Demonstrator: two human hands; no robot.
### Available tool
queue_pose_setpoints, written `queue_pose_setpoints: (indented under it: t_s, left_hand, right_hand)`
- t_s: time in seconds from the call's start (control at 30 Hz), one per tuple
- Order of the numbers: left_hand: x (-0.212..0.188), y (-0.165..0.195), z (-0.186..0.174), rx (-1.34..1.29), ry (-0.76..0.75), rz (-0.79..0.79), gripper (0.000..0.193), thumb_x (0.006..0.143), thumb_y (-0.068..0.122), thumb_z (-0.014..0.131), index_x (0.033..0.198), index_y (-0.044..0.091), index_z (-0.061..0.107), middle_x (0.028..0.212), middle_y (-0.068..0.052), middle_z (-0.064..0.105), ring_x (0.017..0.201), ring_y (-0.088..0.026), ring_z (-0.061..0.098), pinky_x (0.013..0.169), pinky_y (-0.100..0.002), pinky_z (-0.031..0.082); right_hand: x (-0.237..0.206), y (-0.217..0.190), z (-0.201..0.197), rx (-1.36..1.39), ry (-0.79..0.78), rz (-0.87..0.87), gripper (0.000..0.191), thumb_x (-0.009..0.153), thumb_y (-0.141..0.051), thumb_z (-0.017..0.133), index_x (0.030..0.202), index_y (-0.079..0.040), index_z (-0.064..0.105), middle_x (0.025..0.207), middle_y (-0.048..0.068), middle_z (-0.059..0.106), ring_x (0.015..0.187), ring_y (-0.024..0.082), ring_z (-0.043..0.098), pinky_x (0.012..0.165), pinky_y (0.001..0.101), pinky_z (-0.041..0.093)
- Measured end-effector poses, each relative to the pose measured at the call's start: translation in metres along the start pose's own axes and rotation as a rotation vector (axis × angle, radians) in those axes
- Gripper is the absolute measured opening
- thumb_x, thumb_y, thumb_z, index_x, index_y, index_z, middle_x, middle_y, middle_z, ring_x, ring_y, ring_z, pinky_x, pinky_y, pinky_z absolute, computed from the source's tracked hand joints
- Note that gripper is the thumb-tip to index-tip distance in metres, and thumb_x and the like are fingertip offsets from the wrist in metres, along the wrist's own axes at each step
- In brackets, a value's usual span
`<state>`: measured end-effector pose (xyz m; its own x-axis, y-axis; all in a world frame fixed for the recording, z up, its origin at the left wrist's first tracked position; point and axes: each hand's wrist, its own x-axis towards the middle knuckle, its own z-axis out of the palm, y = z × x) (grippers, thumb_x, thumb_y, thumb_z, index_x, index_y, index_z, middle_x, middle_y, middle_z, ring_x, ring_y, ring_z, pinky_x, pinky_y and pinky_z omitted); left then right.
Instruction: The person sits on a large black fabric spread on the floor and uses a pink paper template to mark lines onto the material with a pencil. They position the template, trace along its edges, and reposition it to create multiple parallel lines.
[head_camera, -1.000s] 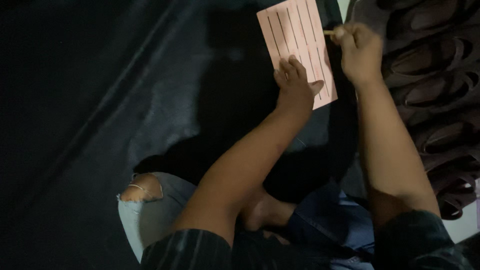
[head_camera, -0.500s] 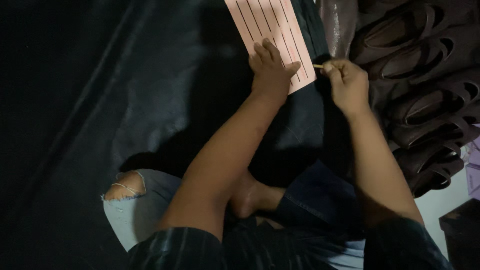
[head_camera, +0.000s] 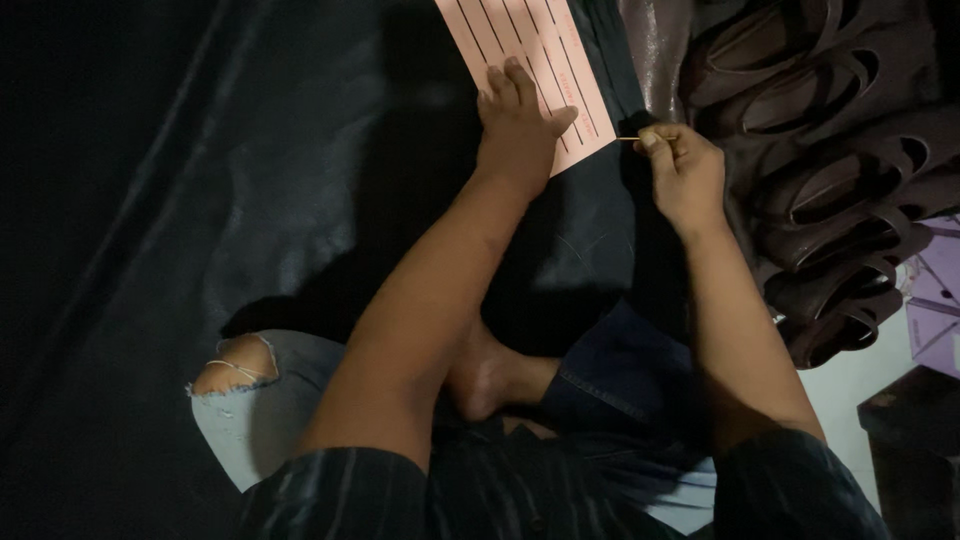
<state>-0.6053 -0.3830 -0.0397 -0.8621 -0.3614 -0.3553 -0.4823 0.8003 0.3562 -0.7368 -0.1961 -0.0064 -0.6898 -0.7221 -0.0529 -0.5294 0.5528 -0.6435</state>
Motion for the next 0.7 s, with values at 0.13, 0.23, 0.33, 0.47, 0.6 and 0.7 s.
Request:
queue_pose_setpoints:
  t_s: [0.13,0.23,0.33,0.47,0.6,0.7]
  left_hand:
    - [-0.001,-0.006,0.007,-0.044,0.021,0.002,0.062,0.093,0.01,0.067,0.145,0.041,0.054,0.162,-0.035,0.006,0.15,-0.058,0.006,0.122,-0.062,0.019]
    - [-0.001,-0.007,0.006,-0.027,0.04,0.011,0.06,0.093,0.013,0.068,0.145,0.04,0.054,0.161,-0.037,0.007,0.149,-0.059,0.008,0.122,-0.063,0.022]
    - [-0.001,-0.007,0.001,0.03,0.008,0.027,0.064,0.088,0.018,0.074,0.145,0.033,0.05,0.159,-0.039,0.008,0.147,-0.061,0.01,0.119,-0.064,0.024]
    - [-0.005,-0.012,-0.002,0.019,0.019,0.022,0.086,0.077,0.032,0.086,0.146,0.007,0.042,0.158,-0.038,0.014,0.148,-0.056,0.015,0.119,-0.058,0.028]
    - [-0.008,-0.02,-0.001,-0.018,0.136,0.061,0.1,0.067,0.042,0.093,0.137,-0.009,0.043,0.156,-0.036,0.019,0.147,-0.052,0.021,0.12,-0.052,0.03]
    - [-0.01,-0.026,0.001,-0.031,0.131,0.073,0.087,0.067,0.042,0.093,0.127,-0.006,0.052,0.159,-0.034,0.023,0.148,-0.049,0.023,0.121,-0.049,0.031]
  right_hand:
    - [-0.001,-0.002,0.003,-0.059,0.02,-0.025,0.015,0.107,-0.012,0.066,0.109,0.0,0.074,0.098,0.013,0.077,0.088,0.022,0.075,0.081,0.033,0.057]
    - [-0.008,-0.01,0.01,-0.117,0.059,-0.155,0.014,0.107,-0.012,0.068,0.109,0.0,0.074,0.101,0.016,0.076,0.092,0.029,0.074,0.083,0.0372,0.057]
    - [-0.025,-0.021,0.026,-0.11,0.016,-0.285,0.012,0.106,-0.011,0.067,0.107,0.0,0.073,0.102,0.017,0.075,0.095,0.034,0.073,0.085,0.0396,0.057]
    - [-0.035,-0.03,0.041,-0.047,-0.07,-0.322,0.009,0.104,-0.008,0.066,0.107,-0.002,0.073,0.102,0.016,0.075,0.097,0.034,0.073,0.086,0.04,0.057]
    - [-0.029,-0.033,0.038,0.028,0.009,-0.087,0.009,0.105,-0.01,0.067,0.107,-0.002,0.071,0.099,0.013,0.075,0.092,0.03,0.074,0.083,0.0392,0.057]
    - [-0.037,-0.042,0.043,-0.074,0.015,-0.238,0.007,0.103,-0.008,0.068,0.105,-0.002,0.072,0.101,0.016,0.073,0.095,0.033,0.071,0.084,0.0416,0.056]
